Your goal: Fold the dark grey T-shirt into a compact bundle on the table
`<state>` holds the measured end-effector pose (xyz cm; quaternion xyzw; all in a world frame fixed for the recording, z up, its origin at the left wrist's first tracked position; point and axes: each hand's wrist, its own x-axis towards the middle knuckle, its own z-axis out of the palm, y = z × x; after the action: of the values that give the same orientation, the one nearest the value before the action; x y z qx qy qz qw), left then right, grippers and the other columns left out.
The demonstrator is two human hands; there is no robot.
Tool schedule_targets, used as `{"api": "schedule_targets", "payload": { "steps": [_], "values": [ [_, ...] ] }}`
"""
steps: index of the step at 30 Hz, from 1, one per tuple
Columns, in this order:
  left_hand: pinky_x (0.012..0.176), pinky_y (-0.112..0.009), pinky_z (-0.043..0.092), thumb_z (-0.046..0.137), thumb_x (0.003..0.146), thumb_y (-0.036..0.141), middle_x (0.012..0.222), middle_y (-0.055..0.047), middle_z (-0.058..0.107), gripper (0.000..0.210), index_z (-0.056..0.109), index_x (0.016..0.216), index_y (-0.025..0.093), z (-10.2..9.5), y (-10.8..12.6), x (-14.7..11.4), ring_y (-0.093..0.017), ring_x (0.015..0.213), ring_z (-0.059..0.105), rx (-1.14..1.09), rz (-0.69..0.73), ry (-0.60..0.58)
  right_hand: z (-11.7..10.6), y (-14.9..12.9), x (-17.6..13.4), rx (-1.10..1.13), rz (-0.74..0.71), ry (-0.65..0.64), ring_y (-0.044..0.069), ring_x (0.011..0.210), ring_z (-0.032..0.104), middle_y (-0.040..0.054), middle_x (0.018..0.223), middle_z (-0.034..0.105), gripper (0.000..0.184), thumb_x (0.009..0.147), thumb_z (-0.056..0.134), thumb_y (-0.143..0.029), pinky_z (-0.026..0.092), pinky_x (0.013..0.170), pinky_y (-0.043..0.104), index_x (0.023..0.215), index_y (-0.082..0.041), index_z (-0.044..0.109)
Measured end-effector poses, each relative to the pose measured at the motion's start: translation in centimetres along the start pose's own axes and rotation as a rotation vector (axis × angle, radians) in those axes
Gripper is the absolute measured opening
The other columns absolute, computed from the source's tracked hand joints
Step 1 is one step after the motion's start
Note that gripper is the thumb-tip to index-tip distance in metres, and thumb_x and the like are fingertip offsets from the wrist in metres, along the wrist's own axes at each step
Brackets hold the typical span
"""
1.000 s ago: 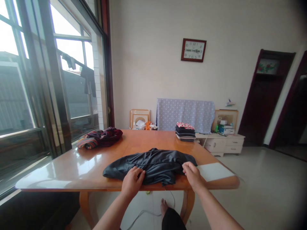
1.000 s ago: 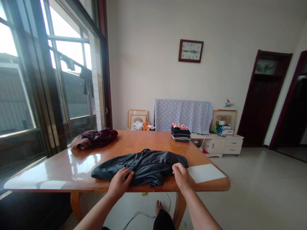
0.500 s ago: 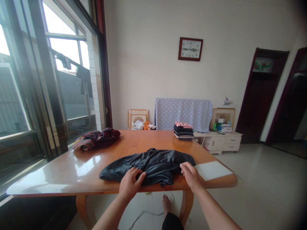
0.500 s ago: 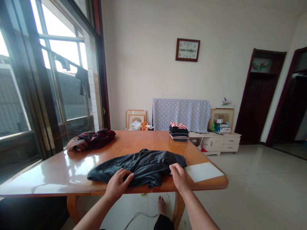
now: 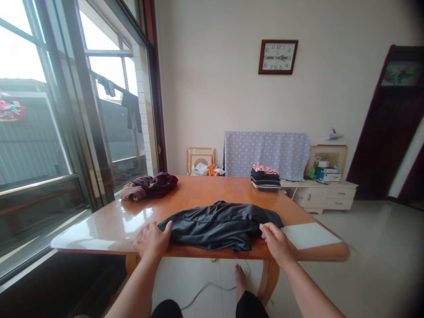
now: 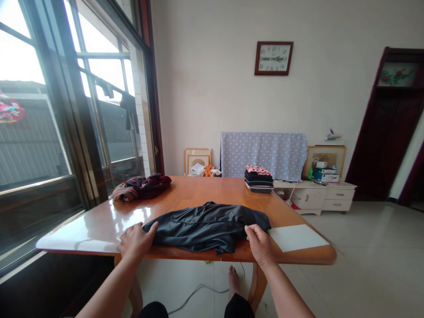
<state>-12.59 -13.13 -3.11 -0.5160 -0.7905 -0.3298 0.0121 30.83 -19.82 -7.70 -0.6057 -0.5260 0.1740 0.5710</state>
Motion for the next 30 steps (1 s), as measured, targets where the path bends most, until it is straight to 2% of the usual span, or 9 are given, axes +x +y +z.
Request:
{"api": "schedule_targets", "payload": {
  "steps": [4, 7, 12, 14, 17, 21, 24, 27, 30],
  "values": [
    [0.106, -0.063, 0.028, 0.05, 0.081, 0.061, 0.129, -0.02, 0.063, 0.048, 0.068, 0.097, 0.02, 0.7, -0.9, 0.0, -0.044, 0.132, 0.044, 0.09, 0.047, -0.118, -0.1, -0.2, -0.1, -0.028, 0.001, 0.002, 0.02, 0.07, 0.06, 0.0004, 0.066, 0.063, 0.044, 0.086, 0.053, -0.064, 0.045, 0.069, 0.029, 0.075, -0.022, 0.062],
    [0.105, -0.066, 0.025, 0.05, 0.083, 0.05, 0.105, -0.014, 0.071, 0.032, 0.067, 0.091, 0.024, 0.8, -0.7, 0.0, -0.041, 0.116, 0.057, -0.021, 0.061, -0.142, -0.1, 0.0, -0.1, -0.037, 0.004, -0.003, 0.02, 0.07, 0.06, 0.0001, 0.066, 0.063, 0.044, 0.087, 0.053, -0.063, 0.045, 0.069, 0.029, 0.076, -0.022, 0.062],
    [0.081, -0.039, 0.05, 0.06, 0.076, 0.054, 0.076, -0.003, 0.067, 0.034, 0.064, 0.087, 0.021, 0.0, 1.3, 0.0, -0.026, 0.082, 0.064, -0.772, 0.053, -0.194, 0.1, 0.4, 0.3, -0.019, 0.017, -0.011, 0.02, 0.069, 0.059, 0.0005, 0.067, 0.062, 0.045, 0.085, 0.054, -0.065, 0.045, 0.067, 0.029, 0.076, -0.022, 0.063],
    [0.073, -0.031, 0.05, 0.064, 0.075, 0.054, 0.078, -0.001, 0.066, 0.038, 0.062, 0.091, 0.019, -0.4, 2.7, -0.4, -0.021, 0.078, 0.062, -1.046, 0.058, -0.208, 0.1, 0.3, 0.6, -0.004, 0.033, -0.009, 0.02, 0.067, 0.059, 0.001, 0.066, 0.063, 0.047, 0.084, 0.054, -0.067, 0.045, 0.064, 0.029, 0.076, -0.021, 0.063],
    [0.071, -0.027, 0.049, 0.065, 0.077, 0.051, 0.082, 0.0, 0.065, 0.037, 0.06, 0.097, 0.019, -1.0, 5.2, -1.7, -0.018, 0.077, 0.06, -1.195, 0.139, -0.278, 0.3, -0.3, 0.8, -0.003, 0.037, 0.011, 0.021, 0.066, 0.059, 0.002, 0.066, 0.064, 0.05, 0.083, 0.053, -0.069, 0.045, 0.063, 0.029, 0.076, -0.021, 0.064],
    [0.072, -0.027, 0.047, 0.056, 0.088, 0.044, 0.079, 0.002, 0.06, 0.025, 0.059, 0.098, 0.022, -1.4, 9.1, -5.3, -0.016, 0.074, 0.057, -1.081, 0.371, -0.435, 1.1, -3.2, 0.1, -0.067, -0.034, 0.033, 0.022, 0.069, 0.06, 0.0042, 0.07, 0.067, 0.052, 0.083, 0.053, -0.071, 0.045, 0.065, 0.03, 0.078, -0.021, 0.065],
    [0.085, -0.029, 0.046, 0.05, 0.092, 0.032, 0.097, -0.002, 0.065, 0.016, 0.061, 0.099, 0.023, -1.6, 11.5, -9.0, -0.018, 0.091, 0.058, -0.894, 0.703, -0.539, 2.2, -6.5, -0.8, -0.025, -0.079, -0.083, 0.022, 0.07, 0.06, 0.0044, 0.073, 0.068, 0.054, 0.085, 0.052, -0.071, 0.046, 0.064, 0.029, 0.083, -0.02, 0.068],
    [0.091, -0.031, 0.043, 0.058, 0.081, 0.019, 0.098, -0.003, 0.068, 0.012, 0.063, 0.09, 0.024, -1.5, 12.7, -12.5, -0.022, 0.103, 0.056, -0.66, 0.971, -0.582, 3.4, -8.8, -1.3, 0.062, -0.112, -0.235, 0.021, 0.074, 0.06, 0.0038, 0.078, 0.068, 0.051, 0.086, 0.054, -0.068, 0.047, 0.067, 0.028, 0.089, -0.019, 0.07],
    [0.093, -0.033, 0.041, 0.064, 0.073, 0.017, 0.1, -0.002, 0.07, 0.018, 0.066, 0.089, 0.024, -1.1, 12.9, -14.6, -0.023, 0.106, 0.056, -0.515, 1.094, -0.638, 4.4, -8.9, -1.2, 0.07, -0.058, -0.328, 0.019, 0.073, 0.06, 0.003, 0.081, 0.068, 0.047, 0.085, 0.06, -0.06, 0.047, 0.067, 0.028, 0.103, -0.018, 0.07]
  ]
}}
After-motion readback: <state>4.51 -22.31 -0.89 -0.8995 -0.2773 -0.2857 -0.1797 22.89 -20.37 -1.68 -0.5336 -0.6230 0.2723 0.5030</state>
